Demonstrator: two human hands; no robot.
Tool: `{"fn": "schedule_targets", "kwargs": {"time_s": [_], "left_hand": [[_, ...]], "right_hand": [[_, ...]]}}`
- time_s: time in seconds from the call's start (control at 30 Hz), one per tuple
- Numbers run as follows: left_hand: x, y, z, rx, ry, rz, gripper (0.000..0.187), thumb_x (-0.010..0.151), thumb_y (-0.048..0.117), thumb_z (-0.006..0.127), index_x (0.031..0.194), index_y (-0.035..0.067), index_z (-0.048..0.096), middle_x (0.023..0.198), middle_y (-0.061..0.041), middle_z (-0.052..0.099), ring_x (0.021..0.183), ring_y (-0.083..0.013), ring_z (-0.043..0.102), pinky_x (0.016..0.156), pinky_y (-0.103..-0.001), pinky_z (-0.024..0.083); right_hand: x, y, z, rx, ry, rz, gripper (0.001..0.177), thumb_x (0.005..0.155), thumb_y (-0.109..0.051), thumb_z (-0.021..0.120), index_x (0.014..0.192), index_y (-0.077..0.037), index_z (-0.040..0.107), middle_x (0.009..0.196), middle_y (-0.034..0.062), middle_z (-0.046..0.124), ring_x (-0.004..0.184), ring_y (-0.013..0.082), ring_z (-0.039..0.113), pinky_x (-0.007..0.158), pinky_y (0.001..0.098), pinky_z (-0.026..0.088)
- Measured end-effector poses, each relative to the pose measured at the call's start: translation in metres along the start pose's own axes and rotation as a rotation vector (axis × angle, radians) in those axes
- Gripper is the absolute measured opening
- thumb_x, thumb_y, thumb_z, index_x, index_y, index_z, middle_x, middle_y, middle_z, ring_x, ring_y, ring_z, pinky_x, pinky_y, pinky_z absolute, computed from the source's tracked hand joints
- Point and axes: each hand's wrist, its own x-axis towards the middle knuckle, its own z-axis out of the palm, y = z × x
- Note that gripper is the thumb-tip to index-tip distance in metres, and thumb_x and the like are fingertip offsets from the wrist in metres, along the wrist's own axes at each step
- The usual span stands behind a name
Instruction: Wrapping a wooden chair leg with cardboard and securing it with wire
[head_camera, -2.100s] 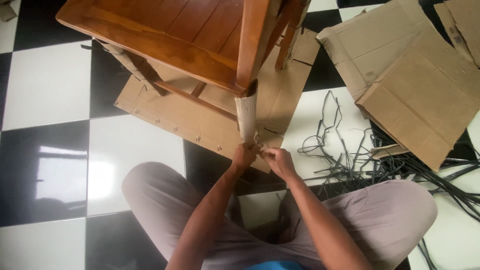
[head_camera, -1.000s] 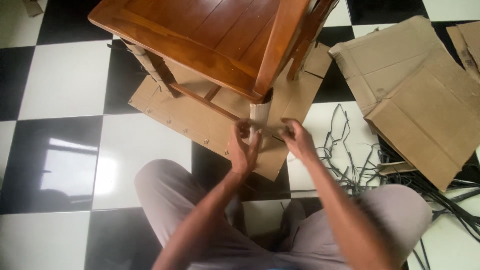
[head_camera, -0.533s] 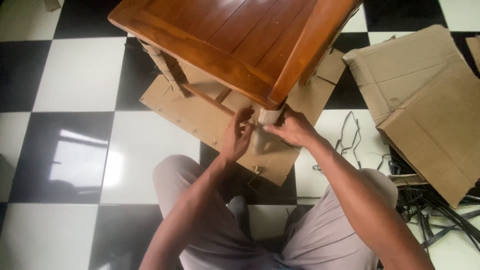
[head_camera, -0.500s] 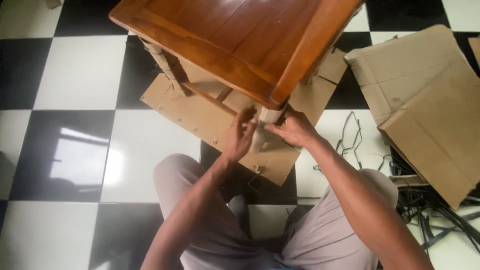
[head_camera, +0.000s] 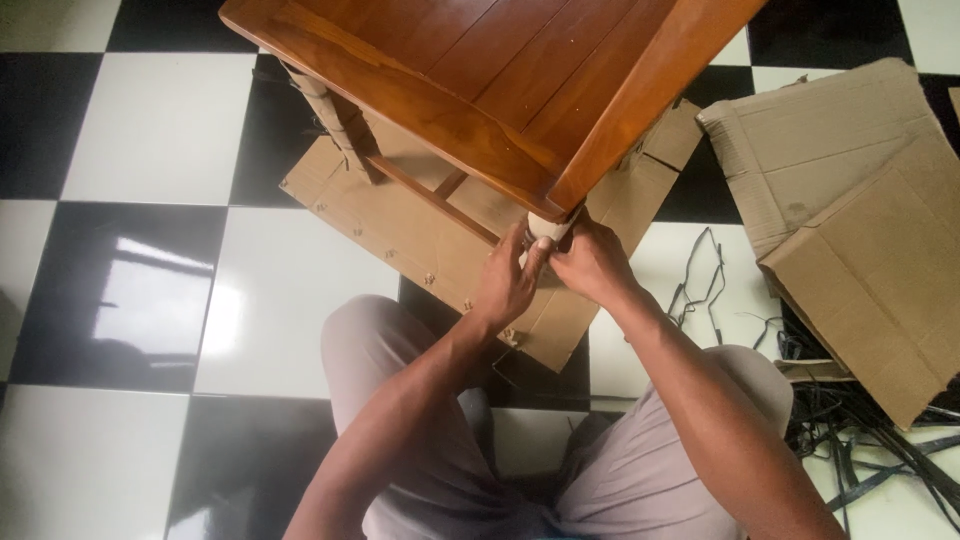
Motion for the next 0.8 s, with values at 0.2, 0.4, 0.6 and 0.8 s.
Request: {"fn": "schedule_targets", "kwargs": {"time_s": [0.2, 0.4, 0.6, 0.8], "left_hand": [[0.012, -0.005, 0.007, -0.253, 0.043, 0.022, 0.065, 0.096, 0.036, 0.074, 0.143, -0.003, 0.052, 0.126, -0.032, 0.059, 0.122, -0.0545, 0.058, 0.094, -0.06, 0.055], [0.016, -0.035, 0.007, -0.172, 0.075, 0.014, 0.059, 0.091, 0.035, 0.08, 0.129, -0.006, 0.059, 0.117, -0.032, 0.061, 0.115, -0.0553, 0.06, 0.086, -0.057, 0.059], [0.017, -0.019, 0.006, -0.128, 0.078, 0.057, 0.05, 0.093, 0.042, 0.077, 0.114, -0.001, 0.063, 0.105, -0.026, 0.064, 0.109, -0.0488, 0.065, 0.081, -0.053, 0.062], [0.017, -0.013, 0.005, -0.052, 0.053, 0.103, 0.042, 0.096, 0.044, 0.071, 0.114, 0.006, 0.065, 0.108, -0.023, 0.065, 0.108, -0.0475, 0.064, 0.083, -0.054, 0.058]], "right_hand": [[-0.008, -0.027, -0.028, 0.06, -0.072, 0.036, 0.042, 0.083, -0.031, 0.07, 0.113, -0.003, 0.06, 0.103, 0.0259, 0.074, 0.105, 0.0485, 0.069, 0.087, 0.0641, 0.056], [-0.015, -0.02, -0.053, 0.121, -0.122, 0.135, 0.042, 0.089, -0.021, 0.064, 0.123, 0.003, 0.064, 0.113, 0.03, 0.07, 0.115, 0.0514, 0.065, 0.096, 0.0634, 0.053], [-0.012, -0.014, -0.058, 0.595, 0.234, 0.042, 0.029, 0.099, -0.007, 0.055, 0.122, -0.002, 0.073, 0.102, 0.0182, 0.074, 0.104, 0.0235, 0.066, 0.093, 0.0433, 0.052], [-0.01, 0.019, -0.028, 0.651, 0.159, 0.089, 0.02, 0.105, -0.014, 0.058, 0.114, -0.011, 0.075, 0.087, 0.0093, 0.069, 0.079, 0.0161, 0.06, 0.074, 0.0337, 0.046]]}}
